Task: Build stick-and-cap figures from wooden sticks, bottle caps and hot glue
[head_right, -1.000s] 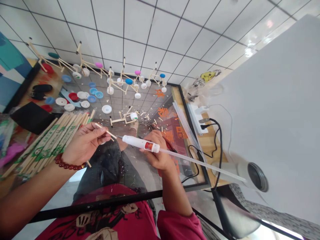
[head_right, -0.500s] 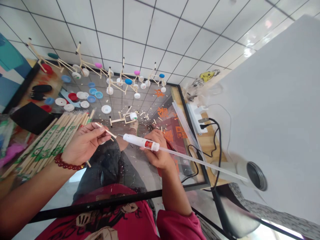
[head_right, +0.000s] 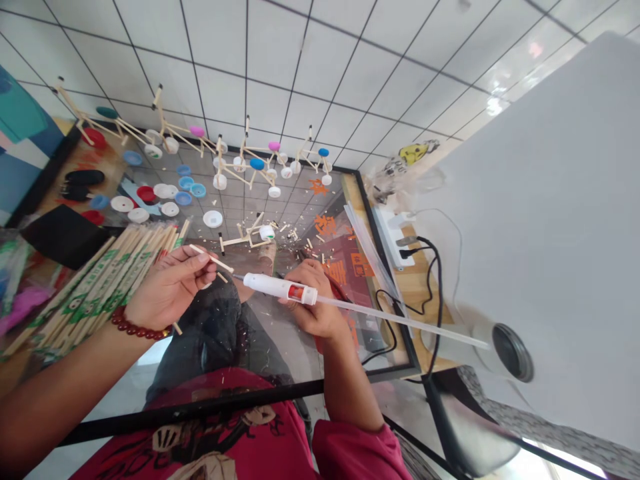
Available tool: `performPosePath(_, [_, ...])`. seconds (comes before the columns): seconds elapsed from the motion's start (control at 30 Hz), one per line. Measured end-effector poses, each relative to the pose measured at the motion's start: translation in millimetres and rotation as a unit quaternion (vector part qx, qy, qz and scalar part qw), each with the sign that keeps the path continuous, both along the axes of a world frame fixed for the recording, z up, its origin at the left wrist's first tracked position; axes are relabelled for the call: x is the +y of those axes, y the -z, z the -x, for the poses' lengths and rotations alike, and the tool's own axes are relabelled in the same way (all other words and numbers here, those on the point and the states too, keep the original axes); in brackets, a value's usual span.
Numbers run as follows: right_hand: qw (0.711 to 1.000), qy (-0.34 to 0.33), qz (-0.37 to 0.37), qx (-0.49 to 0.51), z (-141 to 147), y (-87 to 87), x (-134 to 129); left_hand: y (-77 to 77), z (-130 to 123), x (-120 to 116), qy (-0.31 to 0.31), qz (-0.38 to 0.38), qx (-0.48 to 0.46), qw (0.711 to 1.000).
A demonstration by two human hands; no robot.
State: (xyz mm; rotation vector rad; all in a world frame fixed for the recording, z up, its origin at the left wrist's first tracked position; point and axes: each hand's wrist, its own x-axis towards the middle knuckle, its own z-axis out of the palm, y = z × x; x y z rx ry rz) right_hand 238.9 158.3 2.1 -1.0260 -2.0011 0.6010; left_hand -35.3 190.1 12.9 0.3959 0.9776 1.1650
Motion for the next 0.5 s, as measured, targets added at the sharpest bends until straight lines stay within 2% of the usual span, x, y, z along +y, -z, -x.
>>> performPosePath(0.23, [0.999, 0.028, -0.038, 0.023, -3, 6.0, 1, 2.2, 0, -1, 0.026, 0.004, 0.002, 1.0])
performPosePath(0.4, [0.992, 0.084, -0.003, 0.095, -7, 19.5, -4, 3.7, -1, -1, 0.024, 0.004, 0.009, 1.0])
performPosePath(0.5, [0.973, 0.141, 0.036, 0.181, -8, 30.5, -6, 4.0, -1, -1, 0.02, -0.001, 0.007, 1.0])
